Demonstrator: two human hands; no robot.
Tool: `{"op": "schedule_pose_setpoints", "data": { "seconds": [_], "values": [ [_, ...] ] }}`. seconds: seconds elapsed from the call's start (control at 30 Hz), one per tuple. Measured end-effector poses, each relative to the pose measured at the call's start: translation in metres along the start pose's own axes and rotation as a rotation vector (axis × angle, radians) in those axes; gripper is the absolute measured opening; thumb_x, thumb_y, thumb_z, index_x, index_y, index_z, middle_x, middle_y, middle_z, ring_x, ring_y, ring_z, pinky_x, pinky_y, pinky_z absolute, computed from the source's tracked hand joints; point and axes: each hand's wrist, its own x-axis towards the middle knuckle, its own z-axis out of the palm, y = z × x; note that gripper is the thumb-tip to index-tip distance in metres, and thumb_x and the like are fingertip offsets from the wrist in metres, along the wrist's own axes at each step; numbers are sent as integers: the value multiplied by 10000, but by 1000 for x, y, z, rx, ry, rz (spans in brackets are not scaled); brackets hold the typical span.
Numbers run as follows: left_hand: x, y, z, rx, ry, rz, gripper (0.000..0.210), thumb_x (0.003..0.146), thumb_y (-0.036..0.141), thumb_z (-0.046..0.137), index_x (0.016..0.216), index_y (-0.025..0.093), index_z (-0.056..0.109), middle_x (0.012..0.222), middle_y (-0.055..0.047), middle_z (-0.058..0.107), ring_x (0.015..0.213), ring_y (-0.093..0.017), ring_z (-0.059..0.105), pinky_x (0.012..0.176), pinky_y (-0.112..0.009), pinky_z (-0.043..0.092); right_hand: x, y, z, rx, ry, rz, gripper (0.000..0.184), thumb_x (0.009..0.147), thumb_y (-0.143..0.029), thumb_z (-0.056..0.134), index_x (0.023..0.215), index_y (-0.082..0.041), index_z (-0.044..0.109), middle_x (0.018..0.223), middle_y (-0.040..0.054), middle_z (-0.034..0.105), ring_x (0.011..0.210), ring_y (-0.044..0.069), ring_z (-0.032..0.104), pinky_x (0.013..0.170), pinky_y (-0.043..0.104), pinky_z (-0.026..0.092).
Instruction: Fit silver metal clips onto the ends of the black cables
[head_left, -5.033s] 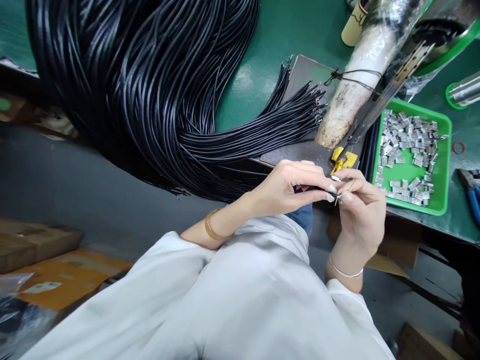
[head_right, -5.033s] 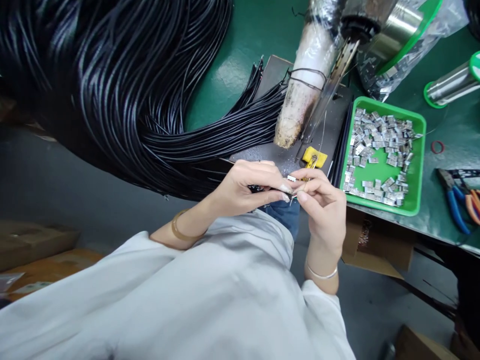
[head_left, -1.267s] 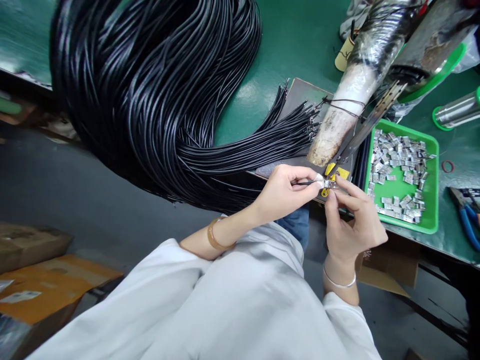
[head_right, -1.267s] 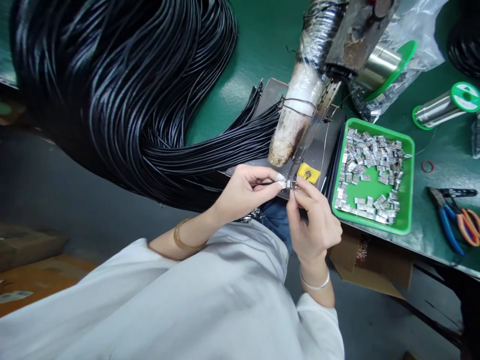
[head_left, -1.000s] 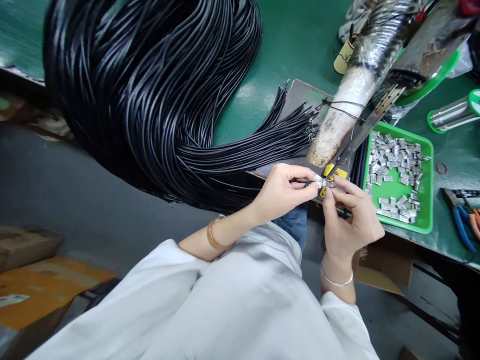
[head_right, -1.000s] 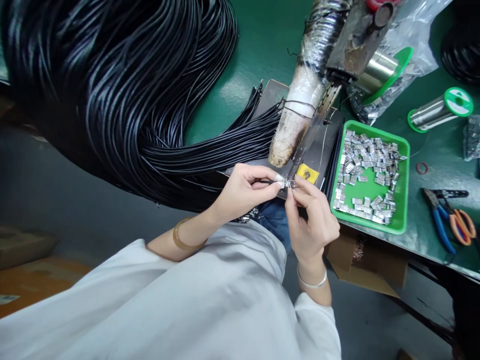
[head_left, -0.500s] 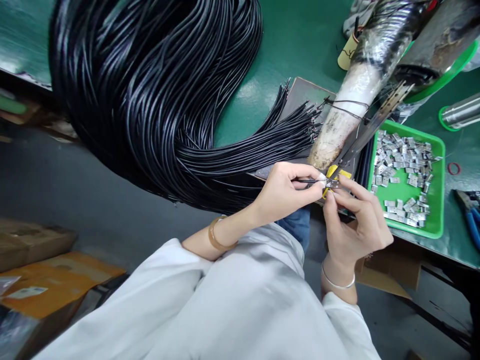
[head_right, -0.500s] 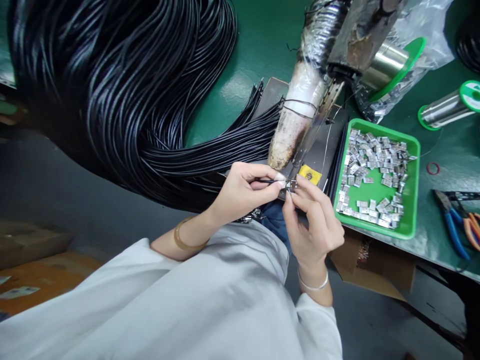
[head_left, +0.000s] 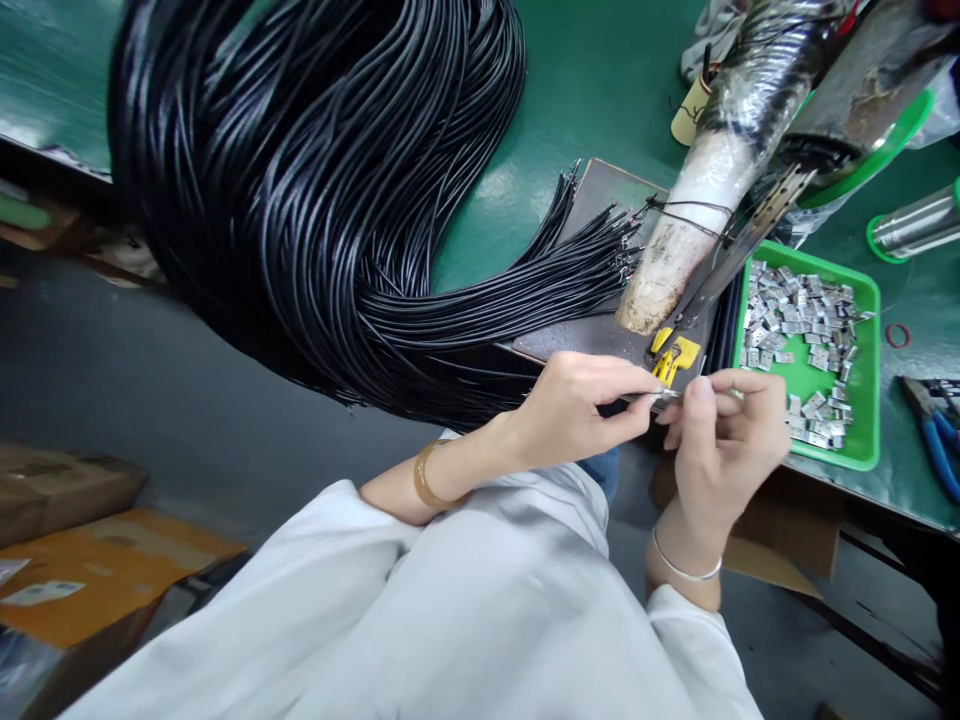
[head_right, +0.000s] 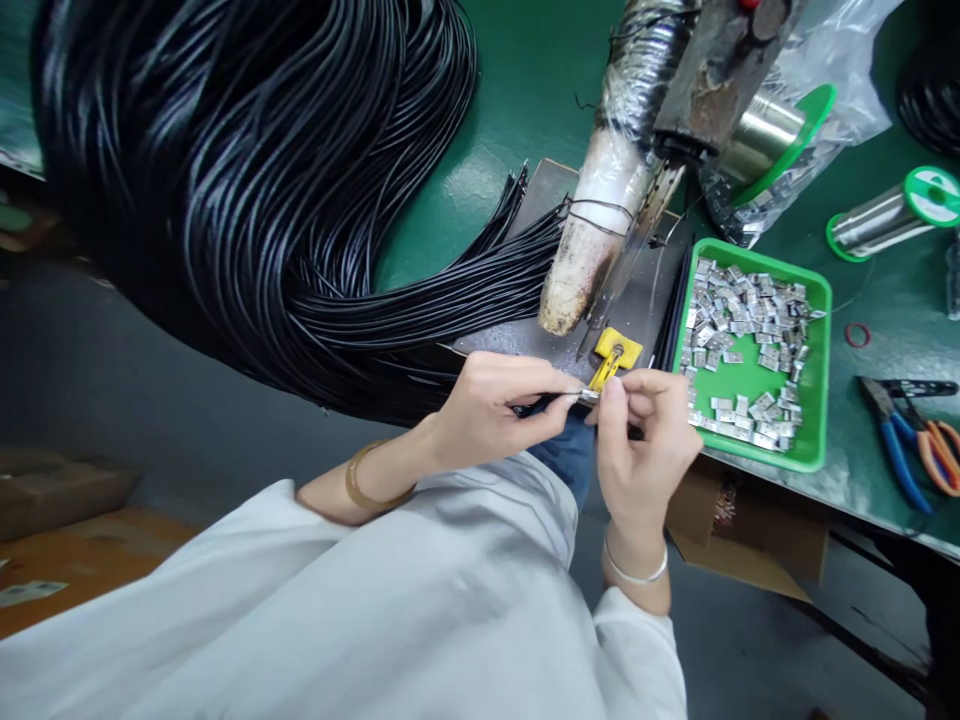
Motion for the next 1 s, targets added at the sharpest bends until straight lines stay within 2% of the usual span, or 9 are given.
{"op": "schedule_pose_setpoints", "data": {
  "seconds": [0.1,0.23,0.3,0.47,0.53,0.63,0.73,0.87,1.0],
  "values": [
    [-3,0,-1,-50,-11,-23,126,812,167,606,811,128,726,578,24,561,503,-51,386,507,-195,334,1,0,-2,86,-77,28,123,927,-304,625,907,-204,557,664,-67,592,498,75,604,477,176,488],
    [-1,1,-7,-398,-127,-358,178,828,266,652,784,96,677,535,63,390,484,-39,300,453,-194,243,2,7,-3,-185,1,-364,77,877,-230,690,909,-209,624,849,-12,695,759,108,711,677,204,561],
    [1,1,-8,-509,-139,-448,240,830,309,667,862,73,701,551,59,395,494,-42,304,455,-200,234,3,10,-3,-291,61,-502,97,840,-170,723,902,-217,665,812,-22,715,721,107,713,663,198,554],
    [4,-6,-5,-600,-84,-478,240,784,296,717,866,71,719,586,33,497,532,-46,358,491,-197,281,3,5,-2,30,343,-418,219,871,-159,663,1084,-210,674,664,-65,623,428,75,574,391,198,433],
    [5,-10,-4,-646,-75,-479,230,763,288,739,849,76,717,609,22,541,544,-47,393,509,-192,312,3,2,1,116,374,-390,251,899,-151,620,1146,-198,634,741,-46,665,461,98,624,400,216,487],
    [6,-13,-3,-670,-53,-501,219,746,277,764,838,83,723,634,9,581,566,-55,446,540,-191,361,1,2,5,17,308,-373,212,874,-103,646,1065,-194,640,838,-9,743,663,165,745,574,274,620],
    [8,-13,-3,-667,-54,-499,197,742,263,770,823,88,728,631,13,581,560,-51,445,532,-185,361,0,5,8,-164,183,-464,184,802,-85,731,926,-202,661,923,9,773,810,178,767,728,299,648],
    [10,-12,-2,-632,-23,-514,170,753,255,754,784,92,719,605,21,554,549,-46,428,517,-179,350,-1,7,10,-229,108,-515,196,802,-76,724,926,-206,645,1074,36,766,900,166,761,808,307,653],
    [11,-13,0,-618,-7,-524,168,728,244,774,774,92,719,590,31,536,548,-44,431,528,-180,372,1,10,13,-215,93,-479,183,809,-86,720,928,-206,650,1053,32,769,936,173,758,835,315,649]
  ]
}}
